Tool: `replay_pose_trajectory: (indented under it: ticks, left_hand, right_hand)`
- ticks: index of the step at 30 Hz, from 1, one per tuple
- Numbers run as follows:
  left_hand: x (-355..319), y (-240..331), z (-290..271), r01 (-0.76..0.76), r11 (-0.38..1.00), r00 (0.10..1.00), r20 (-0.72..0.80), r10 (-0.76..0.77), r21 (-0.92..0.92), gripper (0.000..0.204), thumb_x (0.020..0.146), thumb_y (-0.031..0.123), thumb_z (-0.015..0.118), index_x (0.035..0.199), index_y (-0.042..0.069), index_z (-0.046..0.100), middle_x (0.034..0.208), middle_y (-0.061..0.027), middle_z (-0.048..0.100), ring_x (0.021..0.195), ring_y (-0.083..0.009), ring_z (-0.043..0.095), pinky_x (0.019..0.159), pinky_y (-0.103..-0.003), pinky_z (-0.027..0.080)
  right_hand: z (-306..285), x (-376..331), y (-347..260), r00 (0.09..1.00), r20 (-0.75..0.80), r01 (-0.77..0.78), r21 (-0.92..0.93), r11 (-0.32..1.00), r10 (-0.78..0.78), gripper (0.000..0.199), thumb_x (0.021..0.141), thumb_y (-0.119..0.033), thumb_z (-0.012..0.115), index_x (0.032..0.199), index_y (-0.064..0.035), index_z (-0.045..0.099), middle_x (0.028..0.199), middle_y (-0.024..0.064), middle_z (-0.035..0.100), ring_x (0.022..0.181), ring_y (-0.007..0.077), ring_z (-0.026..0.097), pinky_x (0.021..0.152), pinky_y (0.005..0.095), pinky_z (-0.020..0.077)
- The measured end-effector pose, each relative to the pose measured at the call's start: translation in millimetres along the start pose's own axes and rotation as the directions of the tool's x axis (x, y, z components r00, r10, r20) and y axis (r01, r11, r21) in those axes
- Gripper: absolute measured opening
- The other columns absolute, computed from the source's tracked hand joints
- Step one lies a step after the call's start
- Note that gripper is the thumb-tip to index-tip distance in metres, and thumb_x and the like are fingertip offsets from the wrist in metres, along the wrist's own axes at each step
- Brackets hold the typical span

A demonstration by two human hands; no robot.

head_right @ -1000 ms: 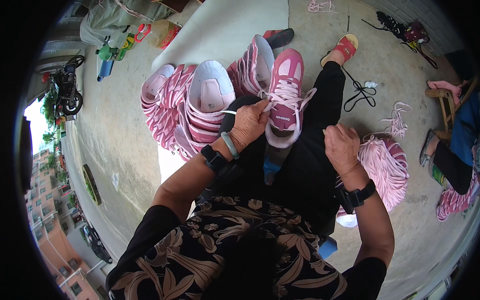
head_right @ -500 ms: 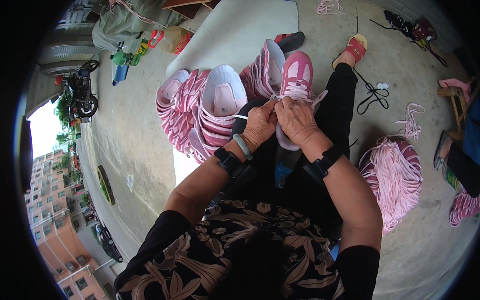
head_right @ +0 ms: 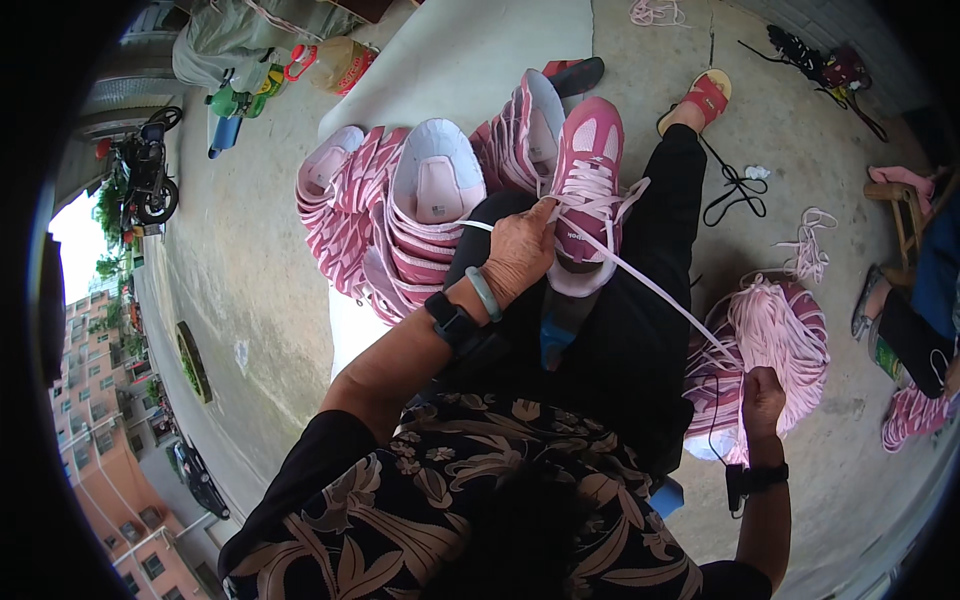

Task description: The person sits on the ground and laces a pink sneaker by hand. They thread the pink shoelaces through the eyelets, pull them tight, and tie a knot to secure the shoe.

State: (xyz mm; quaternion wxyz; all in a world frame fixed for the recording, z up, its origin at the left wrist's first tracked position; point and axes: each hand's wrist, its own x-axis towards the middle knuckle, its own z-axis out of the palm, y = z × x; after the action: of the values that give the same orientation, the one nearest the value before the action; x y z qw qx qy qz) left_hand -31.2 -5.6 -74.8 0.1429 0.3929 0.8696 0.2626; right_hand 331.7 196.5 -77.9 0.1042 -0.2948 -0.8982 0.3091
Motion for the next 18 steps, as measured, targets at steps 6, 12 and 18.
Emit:
replay_pose_trajectory:
  ticks: [6,12,18]
  left_hand:
    - [-8.2,23.6,-20.2,-0.242,0.962,0.953,-0.154,0.26,0.126,0.031,0.072,0.006,0.056,0.102,0.001,0.053,0.088,-0.0173,0.059,0.075,-0.035,0.058,0.064,-0.043,0.047]
    - [1.3,50.5,-2.0,-0.312,0.948,0.95,-0.013,0.312,-0.059,0.019,0.071,0.005,0.056,0.09,0.002,0.057,0.086,-0.0149,0.058,0.077,-0.0339,0.058,0.064,-0.041,0.048]
    - [18.4,49.6,25.4,-0.046,0.999,0.997,0.065,0.044,0.027,0.009,0.071,0.009,0.052,0.076,0.004,0.057,0.066,-0.0182,0.058,0.067,-0.0367,0.058,0.06,-0.043,0.047]
  right_hand:
    - [31.0,61.0,-64.6,0.986,0.065,0.15,0.015,0.989,-0.151,0.025,0.066,-0.011,0.064,0.086,-0.0029,0.051,0.102,0.0151,0.053,0.096,0.0331,0.05,0.084,0.0395,0.0396]
    - [96.3,136.4,-138.9,0.983,0.01,0.162,0.394,0.905,-0.181,0.042,0.066,-0.007,0.062,0.105,-0.002,0.047,0.091,0.0148,0.054,0.078,0.0313,0.057,0.07,0.0375,0.0472]
    - [128.3,148.6,-147.8,0.987,0.063,0.144,0.048,0.988,-0.147,0.028,0.069,-0.011,0.057,0.094,-0.0017,0.048,0.087,0.0152,0.056,0.078,0.0337,0.058,0.067,0.042,0.0474]
